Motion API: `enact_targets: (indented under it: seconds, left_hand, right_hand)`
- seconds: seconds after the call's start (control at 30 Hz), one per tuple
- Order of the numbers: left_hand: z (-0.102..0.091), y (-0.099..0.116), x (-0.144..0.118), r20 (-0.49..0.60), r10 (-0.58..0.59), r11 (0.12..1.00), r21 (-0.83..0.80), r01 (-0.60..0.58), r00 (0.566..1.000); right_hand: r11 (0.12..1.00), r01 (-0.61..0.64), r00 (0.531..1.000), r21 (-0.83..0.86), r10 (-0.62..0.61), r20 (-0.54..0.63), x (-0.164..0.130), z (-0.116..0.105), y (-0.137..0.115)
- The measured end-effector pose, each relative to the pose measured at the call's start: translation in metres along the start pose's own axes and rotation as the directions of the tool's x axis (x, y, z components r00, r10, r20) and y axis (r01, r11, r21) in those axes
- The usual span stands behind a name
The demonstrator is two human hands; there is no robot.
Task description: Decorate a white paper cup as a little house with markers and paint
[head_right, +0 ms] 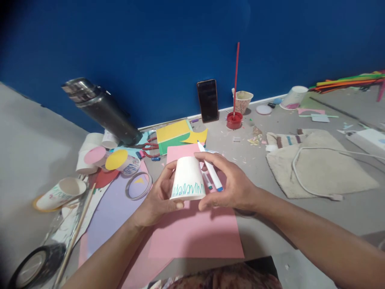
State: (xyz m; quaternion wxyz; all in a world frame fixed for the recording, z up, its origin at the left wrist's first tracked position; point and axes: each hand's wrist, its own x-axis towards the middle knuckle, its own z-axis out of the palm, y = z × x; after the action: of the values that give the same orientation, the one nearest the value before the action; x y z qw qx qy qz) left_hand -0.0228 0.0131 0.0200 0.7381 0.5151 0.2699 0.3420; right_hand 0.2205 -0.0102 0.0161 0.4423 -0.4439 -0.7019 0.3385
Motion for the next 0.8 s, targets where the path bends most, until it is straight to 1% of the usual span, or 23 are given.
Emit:
enact_targets:
  seconds: [0.07,0.17,0.23,0.3,0.37,0.43,0.47,0.53,0.6,0.67,0.73,0.8]
  left_hand:
    - [-0.001,-0.001,0.001,0.006,0.048,0.998,0.050,-0.049,0.999]
    - [-0.006,-0.001,0.001,0.014,0.156,0.974,0.167,-0.156,0.988]
    - [-0.010,0.000,-0.001,0.012,0.170,0.942,0.290,-0.167,0.985]
    - [-0.013,0.002,-0.003,0.006,0.159,0.900,0.411,-0.147,0.987]
    - [-0.016,0.002,-0.003,0.010,0.163,0.872,0.466,-0.149,0.987]
    - [-0.017,0.002,-0.003,0.005,0.183,0.870,0.465,-0.164,0.983]
    - [-0.017,0.001,-0.002,-0.008,0.199,0.871,0.460,-0.173,0.980]
    - [-0.017,0.000,-0.001,-0.058,0.234,0.868,0.463,-0.182,0.970]
    - [-0.017,-0.001,0.000,-0.112,0.259,0.855,0.488,-0.174,0.959]
    - [-0.016,-0.001,0.001,-0.151,0.270,0.844,0.513,-0.158,0.951]
    - [-0.014,0.000,0.002,-0.171,0.261,0.835,0.533,-0.134,0.950]
    - [-0.013,0.002,0.002,-0.175,0.251,0.831,0.543,-0.119,0.952]
  right_hand:
    - [0.995,0.051,0.999,-0.088,-0.052,-0.001,0.001,-0.001,-0.004]
    - [0.962,0.145,0.989,-0.233,-0.134,0.063,0.005,-0.003,-0.008]
    - [0.945,0.183,0.981,-0.271,-0.159,0.110,0.007,-0.004,-0.008]
    - [0.942,0.190,0.978,-0.277,-0.157,0.138,0.009,-0.005,-0.008]
    - [0.943,0.191,0.977,-0.273,-0.156,0.145,0.009,-0.005,-0.008]
    - [0.950,0.192,0.979,-0.246,-0.167,0.119,0.006,-0.006,-0.010]
    - [0.955,0.198,0.979,-0.220,-0.183,0.088,0.005,-0.007,-0.012]
    - [0.962,0.208,0.977,-0.175,-0.212,-0.006,0.000,-0.009,-0.018]
    - [0.957,0.220,0.964,-0.188,-0.243,-0.106,-0.005,-0.011,-0.024]
    - [0.947,0.264,0.947,-0.184,-0.290,-0.134,-0.007,-0.011,-0.029]
    - [0.936,0.328,0.931,-0.126,-0.343,-0.127,-0.007,-0.010,-0.032]
    - [0.928,0.364,0.919,-0.082,-0.372,-0.131,-0.006,-0.007,-0.033]
